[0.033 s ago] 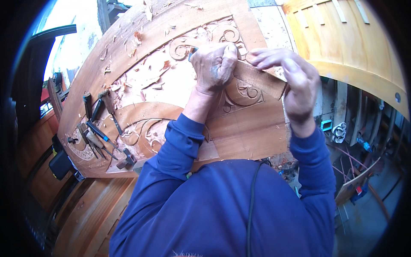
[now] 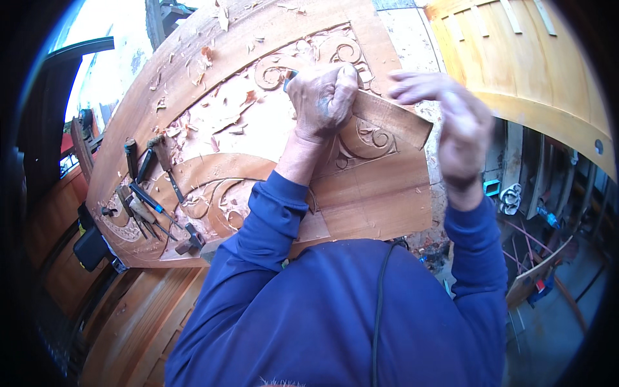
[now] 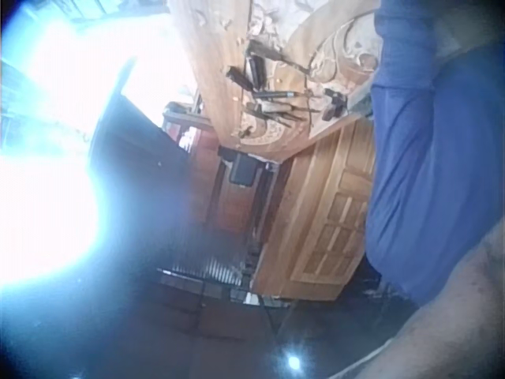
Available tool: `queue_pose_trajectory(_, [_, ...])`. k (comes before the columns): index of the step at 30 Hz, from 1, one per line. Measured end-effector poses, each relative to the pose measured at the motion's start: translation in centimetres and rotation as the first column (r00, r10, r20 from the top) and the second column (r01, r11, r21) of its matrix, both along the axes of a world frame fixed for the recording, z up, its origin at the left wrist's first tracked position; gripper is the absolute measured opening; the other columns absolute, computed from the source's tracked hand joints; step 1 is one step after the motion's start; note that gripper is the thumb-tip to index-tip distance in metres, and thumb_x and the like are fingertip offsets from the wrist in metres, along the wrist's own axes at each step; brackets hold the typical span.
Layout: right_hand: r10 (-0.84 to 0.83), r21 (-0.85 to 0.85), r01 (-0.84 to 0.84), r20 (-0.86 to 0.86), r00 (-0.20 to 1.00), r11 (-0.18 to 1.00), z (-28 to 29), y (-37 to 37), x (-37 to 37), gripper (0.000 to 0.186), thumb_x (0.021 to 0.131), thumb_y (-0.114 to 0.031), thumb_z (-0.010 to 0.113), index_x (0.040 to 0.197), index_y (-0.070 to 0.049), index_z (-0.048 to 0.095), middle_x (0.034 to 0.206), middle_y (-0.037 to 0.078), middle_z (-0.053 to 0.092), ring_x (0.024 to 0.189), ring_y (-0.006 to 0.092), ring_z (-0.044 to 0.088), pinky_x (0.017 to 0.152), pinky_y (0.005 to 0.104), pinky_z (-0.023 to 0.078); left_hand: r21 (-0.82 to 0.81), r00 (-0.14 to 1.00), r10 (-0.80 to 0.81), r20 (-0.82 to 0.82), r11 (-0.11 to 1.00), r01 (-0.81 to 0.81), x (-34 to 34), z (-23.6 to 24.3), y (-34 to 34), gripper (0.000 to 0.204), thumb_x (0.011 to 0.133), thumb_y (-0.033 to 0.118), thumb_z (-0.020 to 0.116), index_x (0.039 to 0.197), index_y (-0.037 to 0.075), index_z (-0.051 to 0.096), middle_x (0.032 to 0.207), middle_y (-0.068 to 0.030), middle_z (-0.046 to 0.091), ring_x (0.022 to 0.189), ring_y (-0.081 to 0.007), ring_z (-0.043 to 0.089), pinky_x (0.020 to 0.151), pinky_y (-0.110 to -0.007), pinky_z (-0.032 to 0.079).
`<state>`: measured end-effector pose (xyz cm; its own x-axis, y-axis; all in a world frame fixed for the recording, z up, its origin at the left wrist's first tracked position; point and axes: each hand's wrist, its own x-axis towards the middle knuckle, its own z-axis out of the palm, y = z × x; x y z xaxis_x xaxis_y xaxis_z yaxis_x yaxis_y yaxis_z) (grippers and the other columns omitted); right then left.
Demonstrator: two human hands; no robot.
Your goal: The person carves decorative floral patterns into a large wooden panel using a chisel, periodically wiping away wood shavings by hand.
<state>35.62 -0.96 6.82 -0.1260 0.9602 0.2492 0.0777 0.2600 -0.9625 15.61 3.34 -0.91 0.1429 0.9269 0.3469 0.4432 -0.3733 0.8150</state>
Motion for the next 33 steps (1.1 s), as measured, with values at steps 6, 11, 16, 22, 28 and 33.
queue_pose_trajectory(6, [0.074, -0.187, -0.047, 0.141, 0.987, 0.981, 0.5, 2.3, -0.8, 0.052, 0.099, -0.024, 0.029, 0.096, 0.011, 0.067, 0.099, 0.025, 0.072, 0.104, 0.0353, 0.070, 0.101, 0.0451, 0.052, -0.005, 0.995, 0.079, -0.068, 0.997, -0.080, 0.9, 0.4, 0.5, 0.027, 0.088, 0.021, 0.059, 0.063, 0.009, 0.060, 0.056, -0.0118, 0.057, 0.055, -0.0308, 0.061, 0.054, -0.041, 0.047])
queue_pose_trajectory(11, [0.007, 0.086, -0.004, -0.036, 0.999, 0.996, 0.0, 4.1, 0.7, 0.050, 0.103, -0.022, 0.029, 0.092, 0.013, 0.063, 0.094, 0.025, 0.069, 0.094, 0.0372, 0.070, 0.092, 0.0443, 0.055, 0.093, 0.987, 0.161, -0.028, 0.983, -0.158, 1.2, 0.2, 1.2, 0.029, 0.089, 0.021, 0.059, 0.063, 0.009, 0.060, 0.057, -0.0111, 0.058, 0.053, -0.0300, 0.060, 0.057, -0.041, 0.048])
queue_pose_trajectory(16, [-0.008, -0.052, 0.009, 0.016, 1.000, 0.999, 2.7, 4.5, 4.1, 0.049, 0.106, -0.021, 0.029, 0.100, 0.010, 0.067, 0.090, 0.018, 0.068, 0.098, 0.0316, 0.070, 0.094, 0.0441, 0.055, 0.044, 0.984, 0.178, 0.005, 0.983, -0.179, 1.7, 0.8, 0.9, 0.031, 0.093, 0.022, 0.055, 0.066, 0.009, 0.061, 0.062, -0.0118, 0.061, 0.059, -0.0310, 0.062, 0.061, -0.041, 0.048])
queue_pose_trajectory(22, [0.301, 0.195, -0.379, 0.338, 0.892, 0.905, 4.5, 3.5, -4.7, 0.021, 0.090, -0.016, 0.064, 0.101, 0.001, 0.071, 0.107, 0.020, 0.071, 0.108, 0.0329, 0.069, 0.099, 0.0437, 0.054, 0.270, 0.937, 0.209, 0.280, 0.920, -0.286, 0.0, 0.8, 0.4, 0.031, 0.093, 0.025, 0.049, 0.072, 0.005, 0.061, 0.071, -0.0121, 0.063, 0.065, -0.0289, 0.058, 0.067, -0.042, 0.043])
queue_pose_trajectory(28, [0.164, -0.078, -0.147, 0.318, 0.934, 0.986, 2.3, -5.7, -4.9, 0.058, 0.086, -0.005, 0.075, 0.142, -0.009, 0.059, 0.127, 0.021, 0.066, 0.119, 0.0335, 0.065, 0.105, 0.0450, 0.052, 0.208, 0.969, -0.064, -0.240, 0.971, 0.116, -4.6, 4.2, -5.2, 0.017, 0.088, 0.027, 0.065, 0.085, 0.011, 0.072, 0.084, -0.0053, 0.067, 0.080, -0.0247, 0.065, 0.081, -0.037, 0.043])
queue_pose_trajectory(33, [-0.053, -0.781, -0.005, -0.049, 0.997, 0.625, 1.7, -9.5, -2.4, 0.058, 0.104, -0.019, 0.063, 0.157, -0.006, 0.043, 0.109, 0.012, 0.070, 0.076, 0.0120, 0.065, 0.065, 0.0244, 0.054, 0.316, 0.943, 0.166, -0.289, 0.946, -0.069, -5.7, 0.4, -1.8, 0.063, 0.084, 0.037, 0.077, 0.138, 0.012, 0.057, 0.131, -0.0150, 0.059, 0.134, -0.0364, 0.049, 0.116, -0.049, 0.031])
